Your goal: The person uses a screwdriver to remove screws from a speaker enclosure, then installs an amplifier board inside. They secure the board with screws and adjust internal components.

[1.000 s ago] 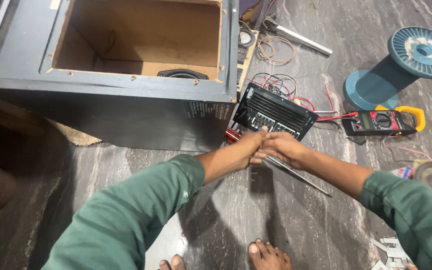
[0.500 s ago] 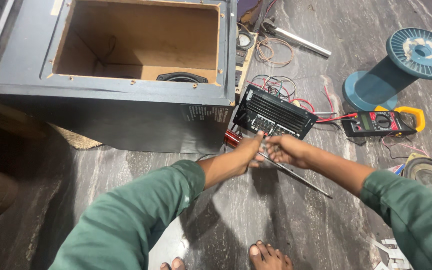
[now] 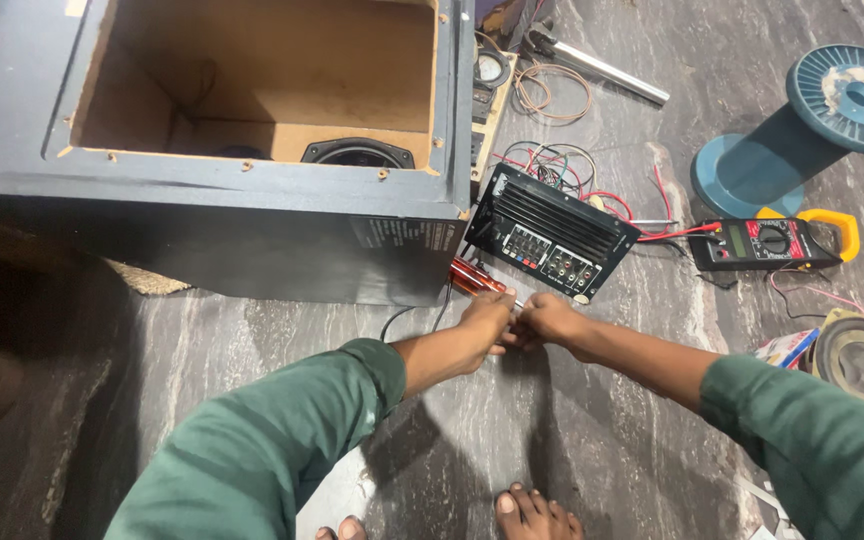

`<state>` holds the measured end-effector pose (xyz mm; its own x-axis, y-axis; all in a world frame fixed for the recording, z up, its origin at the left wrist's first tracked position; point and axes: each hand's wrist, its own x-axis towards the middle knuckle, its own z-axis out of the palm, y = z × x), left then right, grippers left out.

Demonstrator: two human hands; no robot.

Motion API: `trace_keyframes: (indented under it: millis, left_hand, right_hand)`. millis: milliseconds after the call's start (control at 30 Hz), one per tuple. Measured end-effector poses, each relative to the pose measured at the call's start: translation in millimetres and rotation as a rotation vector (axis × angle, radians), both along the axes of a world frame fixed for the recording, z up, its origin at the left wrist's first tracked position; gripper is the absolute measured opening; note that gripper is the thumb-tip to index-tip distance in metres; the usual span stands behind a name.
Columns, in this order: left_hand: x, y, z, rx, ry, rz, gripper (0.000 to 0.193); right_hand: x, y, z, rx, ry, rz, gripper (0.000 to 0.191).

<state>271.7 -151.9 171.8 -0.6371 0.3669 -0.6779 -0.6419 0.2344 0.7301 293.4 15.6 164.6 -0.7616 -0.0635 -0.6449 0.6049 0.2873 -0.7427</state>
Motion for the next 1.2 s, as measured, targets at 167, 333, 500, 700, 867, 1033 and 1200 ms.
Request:
trace_keyframes:
  millis: [167, 333, 500, 700, 867, 1033, 1200]
  left_hand:
    - [3, -4, -10, 0.004, 0.017, 0.0, 0.043]
    - [5, -11, -23, -0.022, -0.003, 0.009, 0.044]
    - [6, -18, -26, 0.002, -0.045, -0.021, 0.044]
    - [-3, -27, -28, -0.063, 0.042, -0.181, 0.039]
    - [-6, -40, -42, -0.098, 0.074, -0.192, 0.028]
    - [-15, -52, -50, -0.137, 0.118, -0.164, 0.025]
    - [-20, -62, -37, -0.256, 0.392, -0.215, 0.035]
  right_hand:
    - [0, -11, -23, 0.048, 0.101, 0.015, 0.02]
    - [7, -22, -7, 0.18, 0.061, 0.16, 0.018]
    - [19, -31, 26, 0.65, 0.378, 0.621, 0.032]
    - [18, -39, 35, 0.741, 0.347, 0.795, 0.028]
    - [21, -30, 26, 0.745, 0.472, 0.87, 0.031]
    - [26, -29, 31, 0.797, 0.392, 0.839, 0.039]
    - [21, -32, 70, 0.828, 0.765, 0.967, 0.044]
